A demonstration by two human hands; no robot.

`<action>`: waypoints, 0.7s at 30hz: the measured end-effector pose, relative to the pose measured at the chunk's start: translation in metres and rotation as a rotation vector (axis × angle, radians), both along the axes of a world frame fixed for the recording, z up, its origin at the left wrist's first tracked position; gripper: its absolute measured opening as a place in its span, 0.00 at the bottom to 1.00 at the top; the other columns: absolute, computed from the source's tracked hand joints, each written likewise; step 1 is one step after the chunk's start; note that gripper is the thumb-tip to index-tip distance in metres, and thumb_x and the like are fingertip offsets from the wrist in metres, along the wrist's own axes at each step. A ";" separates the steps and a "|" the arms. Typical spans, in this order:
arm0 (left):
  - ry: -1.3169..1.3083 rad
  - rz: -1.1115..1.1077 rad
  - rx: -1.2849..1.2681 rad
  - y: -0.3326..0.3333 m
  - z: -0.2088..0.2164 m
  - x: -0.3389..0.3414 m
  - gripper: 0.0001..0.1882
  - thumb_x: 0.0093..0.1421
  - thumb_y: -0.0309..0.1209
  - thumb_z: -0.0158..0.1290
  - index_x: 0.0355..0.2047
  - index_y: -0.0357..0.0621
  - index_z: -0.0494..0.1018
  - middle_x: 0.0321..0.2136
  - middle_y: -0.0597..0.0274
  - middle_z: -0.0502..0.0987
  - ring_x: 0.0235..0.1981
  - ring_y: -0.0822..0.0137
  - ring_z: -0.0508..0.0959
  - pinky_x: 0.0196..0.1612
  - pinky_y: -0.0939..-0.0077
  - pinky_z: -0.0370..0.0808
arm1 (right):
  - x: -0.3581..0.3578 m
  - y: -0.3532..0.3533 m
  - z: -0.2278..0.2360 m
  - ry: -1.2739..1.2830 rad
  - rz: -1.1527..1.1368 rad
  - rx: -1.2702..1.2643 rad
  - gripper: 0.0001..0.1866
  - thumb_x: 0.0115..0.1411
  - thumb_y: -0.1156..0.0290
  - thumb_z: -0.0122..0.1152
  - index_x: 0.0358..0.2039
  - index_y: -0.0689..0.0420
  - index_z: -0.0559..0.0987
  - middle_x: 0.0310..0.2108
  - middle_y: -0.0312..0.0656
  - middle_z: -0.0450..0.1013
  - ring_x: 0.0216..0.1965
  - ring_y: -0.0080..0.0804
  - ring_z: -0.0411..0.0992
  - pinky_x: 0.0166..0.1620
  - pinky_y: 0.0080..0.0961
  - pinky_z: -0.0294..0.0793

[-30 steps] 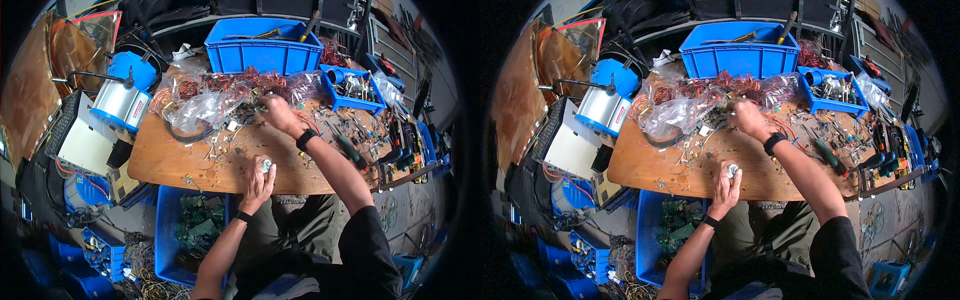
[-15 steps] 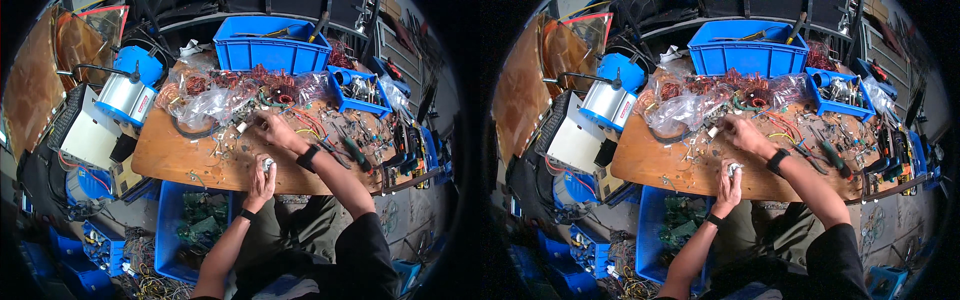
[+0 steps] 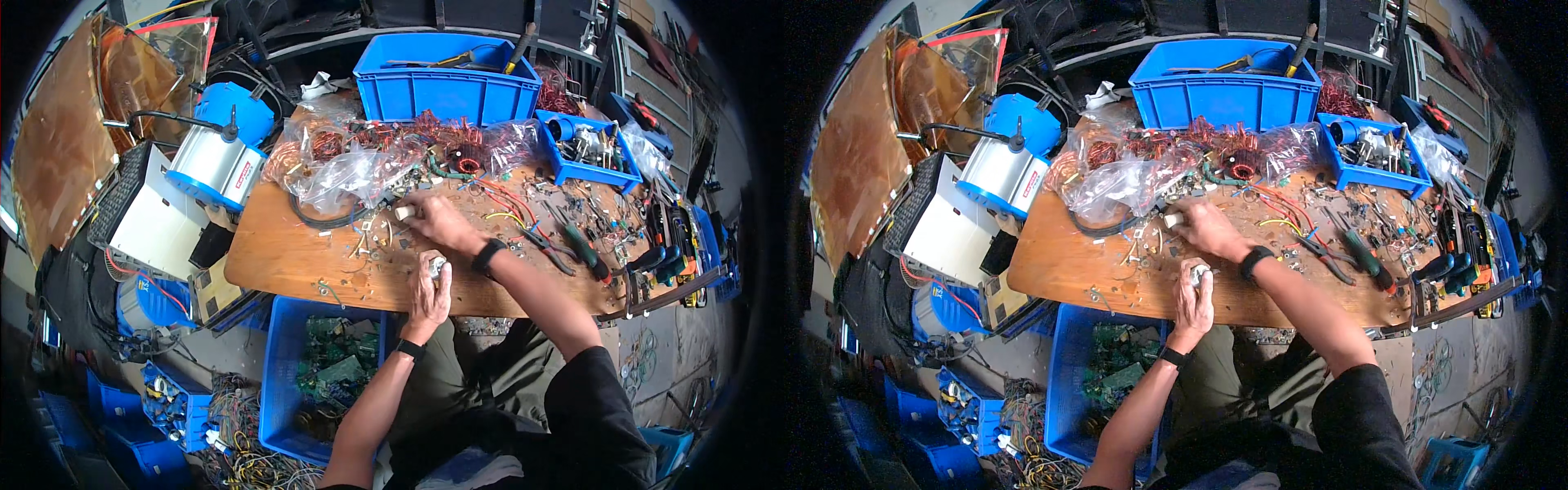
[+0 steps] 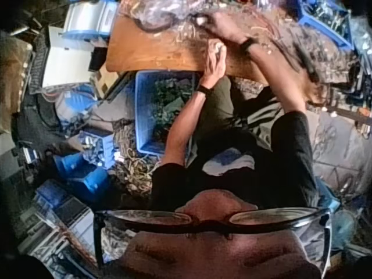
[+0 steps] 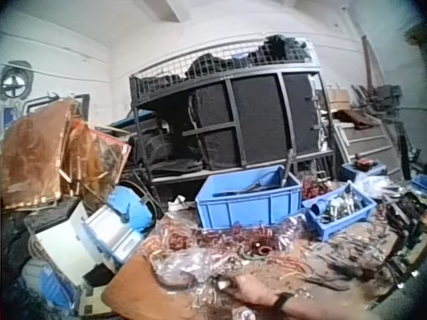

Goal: The person sits at a cluttered workbench and assembles small white electrical components, likely socket outlets, by hand. They handle the components, align parts, and use pliers to manipulate wires and small parts. The person also picks up and sets down various tools and components from the table.

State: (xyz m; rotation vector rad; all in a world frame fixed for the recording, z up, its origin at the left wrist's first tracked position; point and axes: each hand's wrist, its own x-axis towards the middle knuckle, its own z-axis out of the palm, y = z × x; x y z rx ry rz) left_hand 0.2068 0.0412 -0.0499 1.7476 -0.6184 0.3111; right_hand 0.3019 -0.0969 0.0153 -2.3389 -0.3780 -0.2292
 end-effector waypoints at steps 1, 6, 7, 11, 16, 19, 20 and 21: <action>0.054 -0.002 -0.048 0.000 -0.004 0.001 0.14 0.74 0.35 0.47 0.52 0.39 0.66 0.39 0.47 0.75 0.38 0.48 0.77 0.45 0.57 0.73 | -0.005 -0.002 0.003 0.056 0.010 0.138 0.18 0.62 0.74 0.64 0.53 0.59 0.79 0.49 0.49 0.80 0.51 0.46 0.79 0.55 0.38 0.78; 0.181 -0.032 -0.185 -0.006 -0.021 0.005 0.15 0.74 0.38 0.48 0.52 0.41 0.66 0.40 0.50 0.75 0.36 0.53 0.81 0.42 0.59 0.75 | -0.053 -0.029 0.022 0.278 0.080 0.525 0.16 0.66 0.71 0.67 0.50 0.68 0.79 0.48 0.43 0.81 0.48 0.25 0.77 0.53 0.27 0.77; 0.228 -0.041 -0.223 -0.005 -0.013 0.001 0.15 0.75 0.38 0.47 0.53 0.41 0.66 0.40 0.51 0.75 0.37 0.55 0.82 0.42 0.61 0.75 | -0.064 -0.032 0.022 0.292 0.091 0.595 0.17 0.67 0.71 0.67 0.51 0.68 0.78 0.48 0.43 0.81 0.48 0.25 0.77 0.53 0.27 0.76; 0.078 0.032 -0.148 -0.003 -0.001 -0.002 0.15 0.75 0.39 0.43 0.51 0.40 0.66 0.39 0.51 0.73 0.38 0.54 0.79 0.44 0.59 0.74 | -0.107 -0.032 0.018 0.360 0.030 0.916 0.19 0.69 0.71 0.62 0.57 0.64 0.73 0.46 0.42 0.79 0.44 0.27 0.78 0.51 0.27 0.77; 0.064 -0.040 -0.130 -0.002 -0.014 0.002 0.16 0.74 0.39 0.42 0.50 0.39 0.67 0.38 0.48 0.74 0.38 0.48 0.76 0.45 0.54 0.72 | -0.154 -0.031 0.001 0.508 -0.126 1.109 0.15 0.72 0.69 0.58 0.54 0.63 0.72 0.40 0.43 0.79 0.37 0.29 0.77 0.44 0.26 0.78; 0.080 -0.017 -0.074 -0.002 -0.007 0.000 0.16 0.73 0.38 0.43 0.50 0.38 0.67 0.39 0.45 0.75 0.40 0.44 0.76 0.46 0.53 0.72 | -0.171 -0.020 -0.012 0.357 -0.224 0.997 0.15 0.66 0.71 0.67 0.47 0.65 0.74 0.38 0.44 0.80 0.38 0.27 0.79 0.45 0.25 0.79; 0.075 -0.023 -0.078 -0.003 -0.008 0.001 0.16 0.73 0.38 0.43 0.50 0.38 0.67 0.40 0.45 0.75 0.41 0.45 0.76 0.46 0.53 0.72 | -0.173 -0.018 -0.018 0.276 -0.231 0.908 0.15 0.66 0.71 0.68 0.46 0.64 0.74 0.39 0.44 0.80 0.40 0.27 0.79 0.46 0.25 0.79; 0.068 -0.025 -0.083 -0.003 -0.008 0.002 0.16 0.73 0.38 0.43 0.50 0.38 0.67 0.40 0.45 0.75 0.41 0.45 0.77 0.47 0.53 0.72 | -0.174 -0.015 -0.022 0.195 -0.234 0.817 0.15 0.65 0.72 0.69 0.46 0.63 0.74 0.40 0.43 0.80 0.41 0.27 0.79 0.48 0.25 0.80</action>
